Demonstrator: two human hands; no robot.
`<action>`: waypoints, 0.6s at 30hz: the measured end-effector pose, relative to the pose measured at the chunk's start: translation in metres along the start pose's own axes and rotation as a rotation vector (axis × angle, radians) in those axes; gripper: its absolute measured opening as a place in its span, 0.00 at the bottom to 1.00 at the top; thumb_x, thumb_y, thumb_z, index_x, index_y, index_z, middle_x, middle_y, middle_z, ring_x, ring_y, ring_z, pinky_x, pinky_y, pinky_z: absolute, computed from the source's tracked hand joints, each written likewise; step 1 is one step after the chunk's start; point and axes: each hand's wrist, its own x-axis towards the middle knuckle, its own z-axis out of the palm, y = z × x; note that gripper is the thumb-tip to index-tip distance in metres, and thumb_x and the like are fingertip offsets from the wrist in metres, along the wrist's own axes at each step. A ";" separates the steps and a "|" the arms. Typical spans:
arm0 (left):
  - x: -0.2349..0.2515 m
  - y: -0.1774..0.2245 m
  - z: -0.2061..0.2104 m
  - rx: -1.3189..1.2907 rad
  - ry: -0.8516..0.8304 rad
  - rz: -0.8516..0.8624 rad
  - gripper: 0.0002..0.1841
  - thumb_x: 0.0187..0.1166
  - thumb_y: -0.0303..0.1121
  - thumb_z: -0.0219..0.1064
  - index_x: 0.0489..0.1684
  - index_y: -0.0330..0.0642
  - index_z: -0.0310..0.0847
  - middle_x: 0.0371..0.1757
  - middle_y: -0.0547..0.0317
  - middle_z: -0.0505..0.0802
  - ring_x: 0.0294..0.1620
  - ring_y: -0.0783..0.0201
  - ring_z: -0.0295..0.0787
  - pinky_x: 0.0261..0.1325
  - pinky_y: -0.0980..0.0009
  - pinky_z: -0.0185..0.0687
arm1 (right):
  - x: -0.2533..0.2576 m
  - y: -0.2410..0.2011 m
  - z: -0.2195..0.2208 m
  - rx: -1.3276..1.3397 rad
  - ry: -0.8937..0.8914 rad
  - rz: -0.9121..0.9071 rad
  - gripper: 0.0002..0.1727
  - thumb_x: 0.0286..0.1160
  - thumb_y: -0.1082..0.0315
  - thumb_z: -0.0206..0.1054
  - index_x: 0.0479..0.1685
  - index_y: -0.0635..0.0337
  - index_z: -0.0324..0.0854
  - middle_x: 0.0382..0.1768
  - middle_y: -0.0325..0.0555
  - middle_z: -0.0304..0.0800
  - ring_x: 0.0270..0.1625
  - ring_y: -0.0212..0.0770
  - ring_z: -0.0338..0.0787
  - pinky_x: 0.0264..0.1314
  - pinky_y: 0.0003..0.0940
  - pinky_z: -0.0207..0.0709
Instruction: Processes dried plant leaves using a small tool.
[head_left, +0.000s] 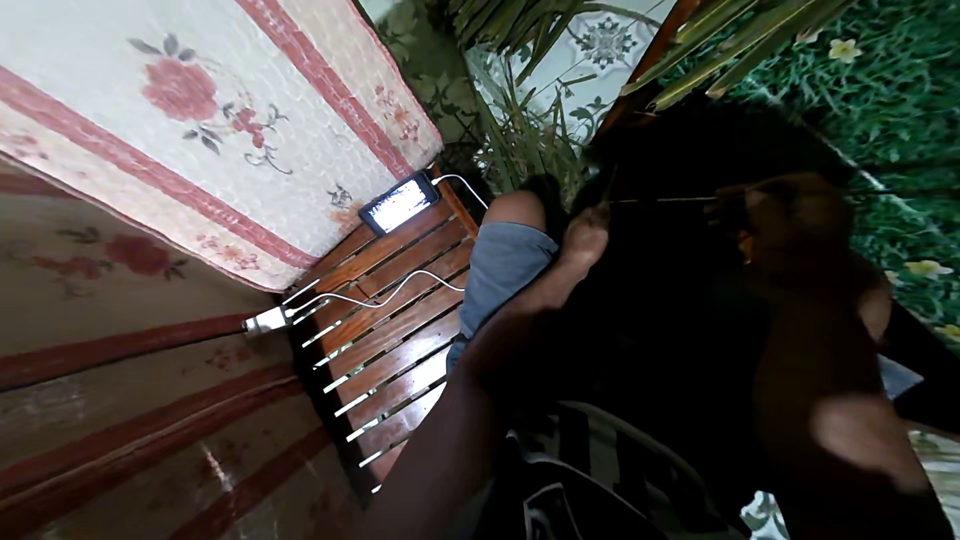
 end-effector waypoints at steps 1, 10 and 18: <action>0.001 -0.002 0.001 -0.014 0.012 -0.007 0.28 0.95 0.55 0.41 0.74 0.46 0.76 0.46 0.47 0.85 0.29 0.58 0.78 0.32 0.59 0.78 | -0.001 -0.002 0.001 -0.024 -0.013 0.007 0.17 0.89 0.63 0.50 0.66 0.65 0.71 0.54 0.46 0.89 0.44 0.34 0.93 0.48 0.36 0.89; -0.010 0.011 -0.008 -0.183 0.107 0.083 0.30 0.95 0.54 0.41 0.69 0.38 0.79 0.53 0.42 0.88 0.44 0.54 0.85 0.47 0.54 0.84 | -0.031 -0.068 -0.030 -0.329 -0.046 -0.038 0.21 0.86 0.65 0.49 0.74 0.65 0.66 0.55 0.52 0.86 0.52 0.38 0.88 0.58 0.42 0.84; -0.029 0.018 -0.017 -0.272 0.125 0.347 0.21 0.94 0.47 0.51 0.60 0.37 0.77 0.34 0.54 0.86 0.31 0.64 0.82 0.37 0.64 0.85 | -0.019 -0.070 -0.024 -0.436 -0.195 -0.121 0.22 0.92 0.65 0.47 0.79 0.64 0.65 0.49 0.56 0.89 0.50 0.50 0.91 0.55 0.55 0.86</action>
